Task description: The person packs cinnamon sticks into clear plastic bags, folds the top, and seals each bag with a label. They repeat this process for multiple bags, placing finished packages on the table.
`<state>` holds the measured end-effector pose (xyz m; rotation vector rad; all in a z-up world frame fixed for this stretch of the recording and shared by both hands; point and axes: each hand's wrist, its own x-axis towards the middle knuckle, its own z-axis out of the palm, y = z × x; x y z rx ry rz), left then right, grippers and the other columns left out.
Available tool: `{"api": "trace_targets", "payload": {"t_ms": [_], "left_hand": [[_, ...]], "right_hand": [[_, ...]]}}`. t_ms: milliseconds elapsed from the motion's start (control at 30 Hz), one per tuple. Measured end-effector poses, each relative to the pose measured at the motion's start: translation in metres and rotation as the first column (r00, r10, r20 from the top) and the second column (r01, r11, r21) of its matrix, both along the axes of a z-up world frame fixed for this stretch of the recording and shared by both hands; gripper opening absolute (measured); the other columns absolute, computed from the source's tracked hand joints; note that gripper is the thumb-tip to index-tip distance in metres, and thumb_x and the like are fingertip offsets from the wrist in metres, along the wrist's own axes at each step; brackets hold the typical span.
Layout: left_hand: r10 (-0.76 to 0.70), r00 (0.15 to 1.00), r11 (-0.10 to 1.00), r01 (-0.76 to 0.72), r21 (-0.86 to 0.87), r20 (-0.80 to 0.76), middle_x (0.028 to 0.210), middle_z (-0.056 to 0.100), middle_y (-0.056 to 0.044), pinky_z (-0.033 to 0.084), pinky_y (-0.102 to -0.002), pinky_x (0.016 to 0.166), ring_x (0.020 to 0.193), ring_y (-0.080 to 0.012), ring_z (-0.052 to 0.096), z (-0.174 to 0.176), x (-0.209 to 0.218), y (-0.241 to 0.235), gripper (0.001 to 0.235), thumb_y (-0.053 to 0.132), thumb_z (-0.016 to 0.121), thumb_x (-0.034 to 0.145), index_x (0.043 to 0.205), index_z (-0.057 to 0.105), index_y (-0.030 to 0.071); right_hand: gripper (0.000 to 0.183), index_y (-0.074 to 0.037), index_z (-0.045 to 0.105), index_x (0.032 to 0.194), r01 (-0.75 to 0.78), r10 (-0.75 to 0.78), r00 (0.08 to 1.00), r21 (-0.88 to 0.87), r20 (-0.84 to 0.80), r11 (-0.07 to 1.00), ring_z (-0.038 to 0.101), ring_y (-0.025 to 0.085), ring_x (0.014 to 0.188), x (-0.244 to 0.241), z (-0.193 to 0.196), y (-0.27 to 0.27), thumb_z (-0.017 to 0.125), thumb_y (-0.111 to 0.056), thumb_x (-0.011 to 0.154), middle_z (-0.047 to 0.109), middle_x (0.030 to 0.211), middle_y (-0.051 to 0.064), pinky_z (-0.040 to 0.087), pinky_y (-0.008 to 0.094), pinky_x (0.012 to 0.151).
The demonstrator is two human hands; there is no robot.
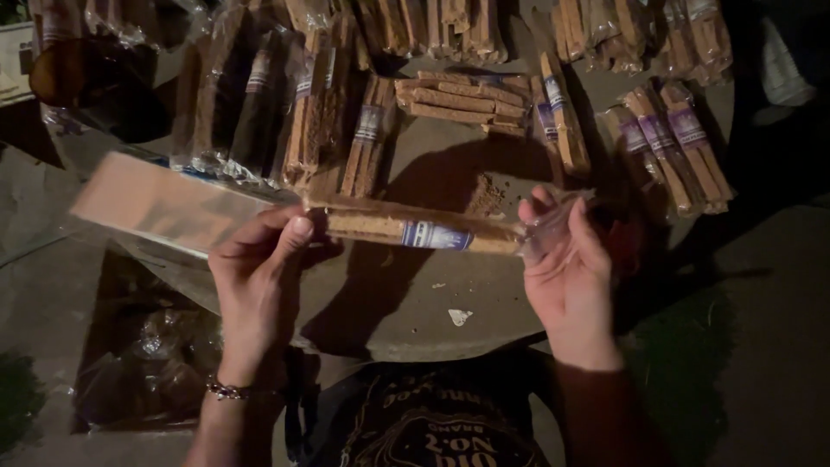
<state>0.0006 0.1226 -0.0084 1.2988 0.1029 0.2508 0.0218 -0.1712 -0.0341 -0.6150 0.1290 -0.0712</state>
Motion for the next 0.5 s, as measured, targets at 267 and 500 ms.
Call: {"api": "trace_targets", "payload": {"t_ms": [267, 500], "left_hand": [[0.099, 0.979, 0.990, -0.116, -0.083, -0.179, 0.074, 0.063, -0.019, 0.066, -0.045, 0.065, 0.062, -0.0267, 0.066, -0.019, 0.003, 0.003, 0.016, 0.003, 0.073, 0.094, 0.091, 0.069, -0.013], [0.141, 0.969, 0.956, -0.187, 0.227, 0.205, 0.084, 0.056, -0.016, 0.058, -0.040, 0.075, 0.077, -0.0230, 0.059, -0.020, 0.009, 0.014, 0.017, 0.002, 0.061, 0.107, 0.095, 0.063, -0.009]], "right_hand": [[0.020, -0.008, 0.071, 0.105, 0.067, -0.084, 0.973, -0.086, -0.214, 0.994, 0.076, 0.030, 0.105, 0.001, 0.002, 0.002, 0.063, -0.027, 0.102, 0.076, 0.119, 0.015, 0.067, 0.037, 0.089], [0.021, -0.010, 0.070, 0.103, 0.029, -0.051, 0.988, -0.146, -0.148, 0.989, 0.076, 0.029, 0.107, -0.003, -0.013, -0.008, 0.060, -0.029, 0.104, 0.075, 0.122, 0.013, 0.065, 0.042, 0.093]]}}
